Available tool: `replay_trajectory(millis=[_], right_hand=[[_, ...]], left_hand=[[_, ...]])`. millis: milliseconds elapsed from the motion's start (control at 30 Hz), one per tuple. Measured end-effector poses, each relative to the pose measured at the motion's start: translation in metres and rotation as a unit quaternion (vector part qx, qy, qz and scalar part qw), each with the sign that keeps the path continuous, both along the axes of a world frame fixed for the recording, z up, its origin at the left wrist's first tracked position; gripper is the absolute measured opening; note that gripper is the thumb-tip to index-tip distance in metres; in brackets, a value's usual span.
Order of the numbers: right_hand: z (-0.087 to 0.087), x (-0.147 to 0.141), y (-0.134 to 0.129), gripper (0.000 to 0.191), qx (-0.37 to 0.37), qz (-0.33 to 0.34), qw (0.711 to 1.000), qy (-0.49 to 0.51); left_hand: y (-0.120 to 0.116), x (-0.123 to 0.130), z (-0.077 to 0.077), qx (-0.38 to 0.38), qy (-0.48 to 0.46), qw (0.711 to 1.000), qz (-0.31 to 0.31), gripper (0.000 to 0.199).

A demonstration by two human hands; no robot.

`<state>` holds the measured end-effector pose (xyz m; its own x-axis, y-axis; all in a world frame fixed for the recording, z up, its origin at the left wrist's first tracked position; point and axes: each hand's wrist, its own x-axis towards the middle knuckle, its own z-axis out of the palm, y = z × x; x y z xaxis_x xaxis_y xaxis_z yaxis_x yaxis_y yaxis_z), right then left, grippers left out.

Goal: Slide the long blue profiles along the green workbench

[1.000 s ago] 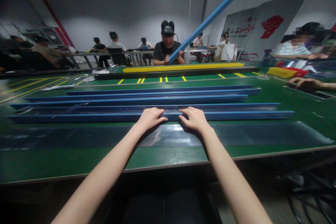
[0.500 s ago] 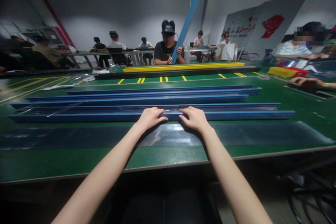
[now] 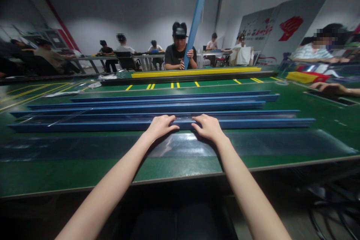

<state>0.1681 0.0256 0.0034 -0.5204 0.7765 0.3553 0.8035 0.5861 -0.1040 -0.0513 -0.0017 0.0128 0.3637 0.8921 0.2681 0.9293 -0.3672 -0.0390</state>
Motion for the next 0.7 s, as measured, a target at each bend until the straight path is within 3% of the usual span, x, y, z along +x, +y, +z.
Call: replay_trajectory(millis=[700], right_hand=[[-0.0026,0.0009,0.0012,0.033,0.016,-0.004,1.0,-0.004]], left_hand=[[0.0017,-0.001,-0.0004,-0.003,-0.021,0.999,0.03,0.037]])
